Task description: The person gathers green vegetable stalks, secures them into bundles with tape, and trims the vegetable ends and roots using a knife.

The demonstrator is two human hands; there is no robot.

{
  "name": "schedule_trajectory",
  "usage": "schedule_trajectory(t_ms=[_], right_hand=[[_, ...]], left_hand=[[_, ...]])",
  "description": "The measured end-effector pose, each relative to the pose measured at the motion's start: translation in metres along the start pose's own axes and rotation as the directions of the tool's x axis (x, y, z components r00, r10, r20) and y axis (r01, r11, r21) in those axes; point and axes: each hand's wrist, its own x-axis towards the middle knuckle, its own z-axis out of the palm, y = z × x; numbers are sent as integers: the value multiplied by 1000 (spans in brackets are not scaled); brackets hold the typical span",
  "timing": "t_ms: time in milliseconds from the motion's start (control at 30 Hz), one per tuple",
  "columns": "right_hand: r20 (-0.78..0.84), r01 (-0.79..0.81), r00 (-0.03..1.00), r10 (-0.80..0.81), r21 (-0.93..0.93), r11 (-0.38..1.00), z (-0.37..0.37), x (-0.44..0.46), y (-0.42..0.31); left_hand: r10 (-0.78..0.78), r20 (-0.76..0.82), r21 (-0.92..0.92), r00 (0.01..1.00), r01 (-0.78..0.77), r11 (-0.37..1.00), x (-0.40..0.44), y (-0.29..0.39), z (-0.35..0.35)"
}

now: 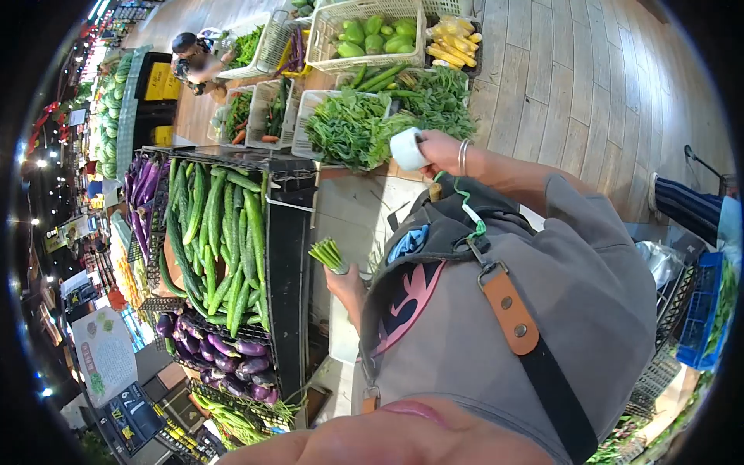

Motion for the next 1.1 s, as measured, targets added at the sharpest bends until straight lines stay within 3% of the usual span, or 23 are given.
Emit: schedule_trajectory(t_ms=[100,133,200,267,333,467,533,600,800,967,1100], right_hand=[[145,20,989,-8,-80,997,-18,-2,-6],[160,12,987,3,-89,996,-28,1,-7],[120,-56,990,71,-122,991,-43,5,-9],[147,-115,980,134,-135,984,-59,13,-16],[172,-176,966,191,-97,980,-71,25,-18],[164,-182,964,211,-172,968,-63,41,-28],[111,-177,973,201,-192,965,-45,36,-36],[174,-160,964,201,-223,962,-36,33,-33],[258,-275,900,351,-288,917,-42,37,-3],[96,-359,922,376,-155,920,-58,77,27],[11,-336,941,338,-75,939,-26,66,23]], left_hand=[[28,-38,-97,999,-32,995,-5,34,13],[11,-49,-94,999,-16,995,-8,44,18],[22,-110,-272,994,-51,961,-17,61,23],[-67,-118,-330,991,25,944,-28,73,24],[-173,-75,-546,982,105,831,-38,78,22],[-281,-29,-697,959,182,694,-55,104,4],[-277,-8,-702,961,192,685,-62,119,-1],[-340,16,-746,940,238,622,-68,129,-2],[-228,-5,-630,974,174,757,-88,104,-3],[-262,-57,-636,963,167,753,-124,80,-17],[-193,-265,-536,945,22,844,-161,44,-31]])
